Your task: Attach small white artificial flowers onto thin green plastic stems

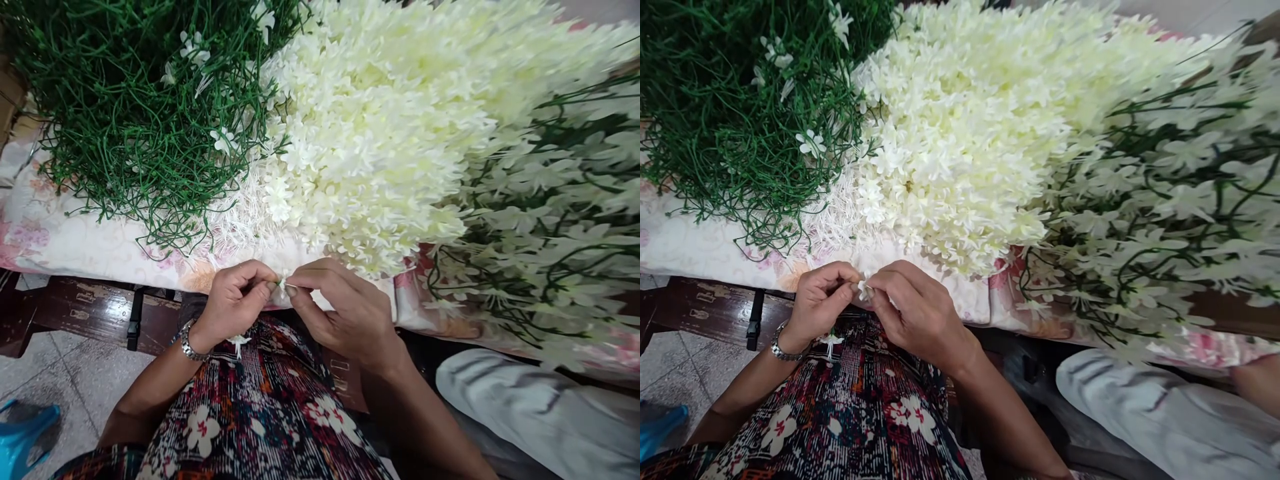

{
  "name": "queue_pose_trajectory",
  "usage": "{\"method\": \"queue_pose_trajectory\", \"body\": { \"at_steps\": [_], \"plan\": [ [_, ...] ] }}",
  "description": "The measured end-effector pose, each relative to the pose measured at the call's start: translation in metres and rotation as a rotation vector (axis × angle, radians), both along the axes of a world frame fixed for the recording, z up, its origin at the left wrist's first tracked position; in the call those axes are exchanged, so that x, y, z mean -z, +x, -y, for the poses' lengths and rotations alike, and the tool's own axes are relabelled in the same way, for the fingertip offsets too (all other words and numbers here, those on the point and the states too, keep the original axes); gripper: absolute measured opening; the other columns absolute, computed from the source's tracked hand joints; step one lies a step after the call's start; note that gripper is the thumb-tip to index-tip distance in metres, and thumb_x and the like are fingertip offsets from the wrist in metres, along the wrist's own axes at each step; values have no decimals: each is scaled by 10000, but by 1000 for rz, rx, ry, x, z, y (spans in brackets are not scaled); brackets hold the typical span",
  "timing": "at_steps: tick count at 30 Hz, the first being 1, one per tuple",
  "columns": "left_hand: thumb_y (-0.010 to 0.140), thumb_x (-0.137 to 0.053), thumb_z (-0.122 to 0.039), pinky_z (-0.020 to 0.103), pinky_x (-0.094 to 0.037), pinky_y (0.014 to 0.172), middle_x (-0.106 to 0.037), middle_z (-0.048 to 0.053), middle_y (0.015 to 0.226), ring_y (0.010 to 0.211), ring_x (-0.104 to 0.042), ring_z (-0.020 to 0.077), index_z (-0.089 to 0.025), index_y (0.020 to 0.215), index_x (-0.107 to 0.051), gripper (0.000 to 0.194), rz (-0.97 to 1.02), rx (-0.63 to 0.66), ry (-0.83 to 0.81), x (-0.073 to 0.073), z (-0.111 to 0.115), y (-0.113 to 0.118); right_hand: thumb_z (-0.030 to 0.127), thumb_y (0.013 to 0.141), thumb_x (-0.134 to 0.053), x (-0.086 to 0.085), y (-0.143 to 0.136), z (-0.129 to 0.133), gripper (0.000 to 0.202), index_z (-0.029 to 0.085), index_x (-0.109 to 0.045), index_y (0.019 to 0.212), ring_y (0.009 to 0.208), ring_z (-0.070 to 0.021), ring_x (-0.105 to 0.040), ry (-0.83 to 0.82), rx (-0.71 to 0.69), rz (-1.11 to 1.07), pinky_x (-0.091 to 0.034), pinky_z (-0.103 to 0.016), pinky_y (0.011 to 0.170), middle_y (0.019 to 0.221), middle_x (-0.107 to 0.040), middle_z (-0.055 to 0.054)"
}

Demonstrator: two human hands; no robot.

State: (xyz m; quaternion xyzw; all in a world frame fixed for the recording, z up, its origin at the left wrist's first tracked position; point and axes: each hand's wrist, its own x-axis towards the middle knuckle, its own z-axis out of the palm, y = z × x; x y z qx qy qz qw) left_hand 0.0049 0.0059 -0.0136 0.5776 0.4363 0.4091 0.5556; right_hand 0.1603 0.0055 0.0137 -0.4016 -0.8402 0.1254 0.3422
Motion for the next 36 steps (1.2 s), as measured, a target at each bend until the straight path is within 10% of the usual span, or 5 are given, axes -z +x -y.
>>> {"method": "queue_pose_trajectory", "body": {
  "at_steps": [26, 36],
  "plan": [
    [670, -427, -43, 170, -304, 452, -415, -48, 517, 475, -364, 47, -141, 607, -505, 141, -208, -23, 214, 0, -2, 6, 50, 753, -447, 4, 5, -6, 122, 150, -501, 796, 662, -86, -516, -114, -86, 105, -446, -207, 594, 701, -561, -32],
    [731, -479, -142, 167, -359, 495, -498, -16, 595, 536, -440, 57, -132, 688, -543, 78, 69, 13, -83, -3, -5, -1, 85, 713, -538, -7, 15, -7, 198, 160, -509, 893, 698, -103, -519, -210, -66, -19, -454, -234, 608, 760, -562, -33]
  ]
}}
